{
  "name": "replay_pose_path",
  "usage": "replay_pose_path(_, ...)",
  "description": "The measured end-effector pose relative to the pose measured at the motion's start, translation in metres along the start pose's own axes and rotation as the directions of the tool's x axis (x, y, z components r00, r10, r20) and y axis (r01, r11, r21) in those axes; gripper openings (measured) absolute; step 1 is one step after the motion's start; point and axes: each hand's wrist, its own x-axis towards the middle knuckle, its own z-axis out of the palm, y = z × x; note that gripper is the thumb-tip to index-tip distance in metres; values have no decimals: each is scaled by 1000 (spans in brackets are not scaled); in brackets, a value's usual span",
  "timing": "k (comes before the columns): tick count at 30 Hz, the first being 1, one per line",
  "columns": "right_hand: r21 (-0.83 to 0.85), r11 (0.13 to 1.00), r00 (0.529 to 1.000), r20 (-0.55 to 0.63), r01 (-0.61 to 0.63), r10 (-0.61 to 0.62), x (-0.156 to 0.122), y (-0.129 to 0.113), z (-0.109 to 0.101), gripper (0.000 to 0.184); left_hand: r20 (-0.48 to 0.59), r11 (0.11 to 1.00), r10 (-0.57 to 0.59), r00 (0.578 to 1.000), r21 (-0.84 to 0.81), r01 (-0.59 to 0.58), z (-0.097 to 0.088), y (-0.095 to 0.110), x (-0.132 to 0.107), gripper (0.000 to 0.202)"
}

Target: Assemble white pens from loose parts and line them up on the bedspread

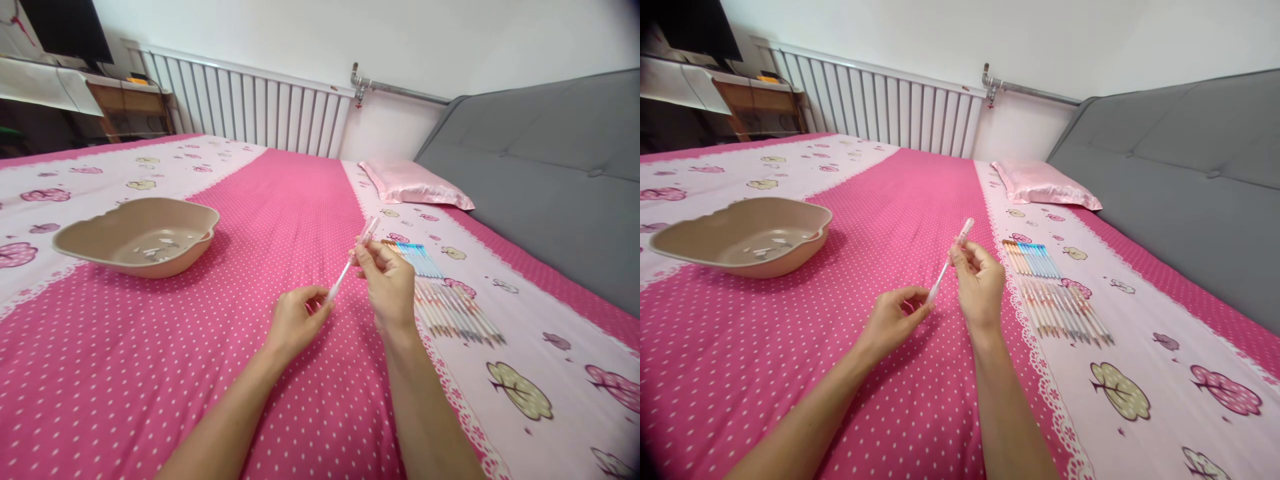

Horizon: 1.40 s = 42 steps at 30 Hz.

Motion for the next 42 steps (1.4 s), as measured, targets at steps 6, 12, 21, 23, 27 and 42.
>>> replay_pose_path(6,-5,1000,1000,28,-7,7,0,0,1,28,-3,1000,-2,1000,-23,2,-1,1,0,19)
replay_pose_path(12,-17,1000,998,65,-15,16,-1,0,2,28,-10,1000,14,1000,-19,-14,0,0,0,18)
replay_pose_path(21,-21,999,990,131,-47,49,-3,1,4,28,-20,999,-4,1000,-43,4,-2,3,0,20)
replay_pose_path(23,-22,998,988,140,-58,61,-3,1,4,29,-24,998,-4,1000,-57,3,-2,3,0,20)
replay_pose_path(27,-16,997,986,153,-71,72,-4,1,5,29,-27,998,-7,1000,-68,5,-3,4,0,21)
replay_pose_path(42,-39,996,975,206,-77,83,-5,0,5,30,-33,997,-9,999,-77,7,-4,5,1,19)
